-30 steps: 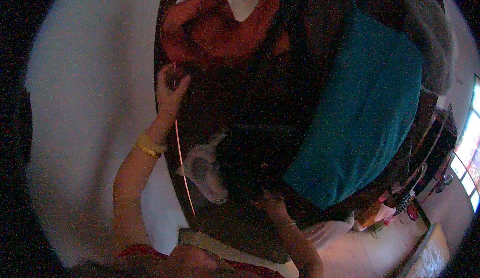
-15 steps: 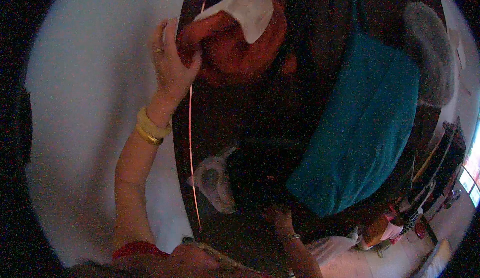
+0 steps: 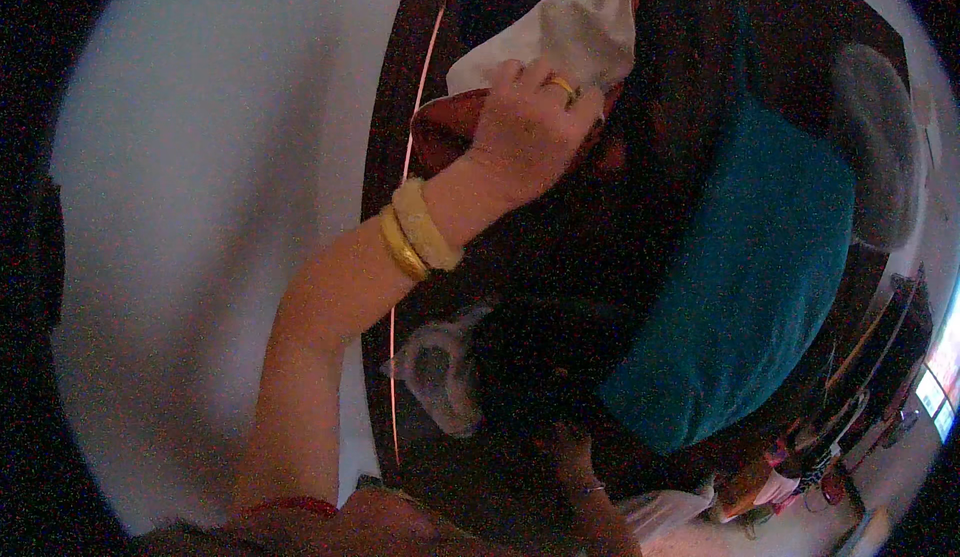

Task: The person walks into a bedroom and opens a wardrobe, briefly handling items inside. They then move to a clothes rack and sort through various hanging garments, including shirts and pants, by hand.

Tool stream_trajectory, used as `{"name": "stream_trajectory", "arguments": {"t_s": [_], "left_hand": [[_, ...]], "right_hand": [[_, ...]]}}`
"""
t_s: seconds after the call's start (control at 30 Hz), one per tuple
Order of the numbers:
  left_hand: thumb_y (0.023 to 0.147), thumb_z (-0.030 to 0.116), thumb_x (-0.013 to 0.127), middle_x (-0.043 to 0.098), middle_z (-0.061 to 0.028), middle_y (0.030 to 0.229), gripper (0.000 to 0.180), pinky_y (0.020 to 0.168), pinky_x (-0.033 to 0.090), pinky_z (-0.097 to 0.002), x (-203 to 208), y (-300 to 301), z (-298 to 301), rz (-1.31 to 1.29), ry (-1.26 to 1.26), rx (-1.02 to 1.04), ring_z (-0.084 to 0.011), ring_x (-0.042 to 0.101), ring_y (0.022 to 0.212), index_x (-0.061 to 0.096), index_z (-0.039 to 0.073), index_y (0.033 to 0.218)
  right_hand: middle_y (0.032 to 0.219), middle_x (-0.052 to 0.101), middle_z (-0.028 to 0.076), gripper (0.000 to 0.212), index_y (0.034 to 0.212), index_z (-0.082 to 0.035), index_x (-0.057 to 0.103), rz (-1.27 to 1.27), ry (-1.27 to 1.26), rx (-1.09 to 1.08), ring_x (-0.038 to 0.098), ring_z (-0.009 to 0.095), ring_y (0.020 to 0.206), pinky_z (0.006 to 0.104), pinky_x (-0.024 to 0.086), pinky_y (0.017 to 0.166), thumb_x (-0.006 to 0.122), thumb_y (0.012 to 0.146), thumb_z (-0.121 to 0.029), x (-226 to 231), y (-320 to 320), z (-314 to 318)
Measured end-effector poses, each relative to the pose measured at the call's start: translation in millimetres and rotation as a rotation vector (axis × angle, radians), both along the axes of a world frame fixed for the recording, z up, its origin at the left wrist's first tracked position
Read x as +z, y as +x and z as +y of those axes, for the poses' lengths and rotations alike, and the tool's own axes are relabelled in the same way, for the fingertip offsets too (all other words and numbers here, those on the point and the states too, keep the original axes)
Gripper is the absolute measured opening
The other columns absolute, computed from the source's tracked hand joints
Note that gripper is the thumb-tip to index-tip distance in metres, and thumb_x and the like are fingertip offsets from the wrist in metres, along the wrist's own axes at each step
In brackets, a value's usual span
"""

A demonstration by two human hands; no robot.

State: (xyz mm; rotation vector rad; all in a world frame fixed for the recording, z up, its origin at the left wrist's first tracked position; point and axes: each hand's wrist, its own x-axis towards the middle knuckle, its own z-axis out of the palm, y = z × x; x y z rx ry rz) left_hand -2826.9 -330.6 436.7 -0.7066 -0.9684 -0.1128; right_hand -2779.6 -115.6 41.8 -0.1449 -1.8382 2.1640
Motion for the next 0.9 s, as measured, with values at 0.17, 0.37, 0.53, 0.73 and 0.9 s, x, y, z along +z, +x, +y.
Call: {"name": "stream_trajectory", "arguments": {"t_s": [0.17,0.37,0.53,0.73,0.9], "left_hand": [[0.071,0.013,0.051,0.055,-0.0097,0.066,0.011,0.06,0.042,-0.0358,12,-3,-12,-0.165,0.083,-0.225,-0.0268,0.054,0.066,0.055,0.005,0.077],[0.077,0.025,0.05,0.057,-0.0173,0.084,0.027,0.068,0.041,-0.0363,73,-71,-135,-0.401,0.622,-0.716,-0.0331,0.054,0.078,0.057,0.0,0.082],[0.077,0.033,0.048,0.057,-0.018,0.086,0.037,0.071,0.04,-0.0369,48,-173,-193,-0.744,0.711,-0.326,-0.0321,0.053,0.083,0.056,-0.001,0.088],[0.078,0.036,0.047,0.055,-0.0183,0.091,0.04,0.075,0.038,-0.0351,9,-201,-149,-0.856,0.661,-0.384,-0.031,0.052,0.086,0.054,-0.002,0.091],[0.076,0.03,0.053,0.053,-0.0149,0.095,0.043,0.074,0.039,-0.0338,12,-172,-162,-0.693,0.608,-0.674,-0.0249,0.052,0.085,0.043,0.001,0.106]], "right_hand": [[0.077,0.058,0.013,0.014,0.085,-0.002,0.047,-0.052,-0.167,-0.044,0.058,0.022,0.06,0.0318,0.048,0.05,0.045,0.081,-0.015,-3,-1,3],[0.075,0.058,0.011,0.015,0.08,-0.003,0.049,-0.008,-0.362,-0.003,0.057,0.02,0.059,0.0303,0.048,0.053,0.046,0.081,-0.018,-23,-11,20],[0.071,0.057,0.009,0.017,0.079,-0.002,0.05,-0.041,-0.258,-0.019,0.056,0.019,0.057,0.0295,0.047,0.053,0.049,0.08,-0.019,2,-2,-3],[0.074,0.057,0.011,0.017,0.085,-0.002,0.048,-0.06,-0.234,-0.069,0.057,0.02,0.062,0.029,0.047,0.053,0.049,0.08,-0.019,-30,-12,22],[0.083,0.058,0.014,0.017,0.088,-0.001,0.047,-0.074,-0.213,0.117,0.058,0.022,0.068,0.0289,0.047,0.055,0.046,0.081,-0.018,5,25,13]]}}
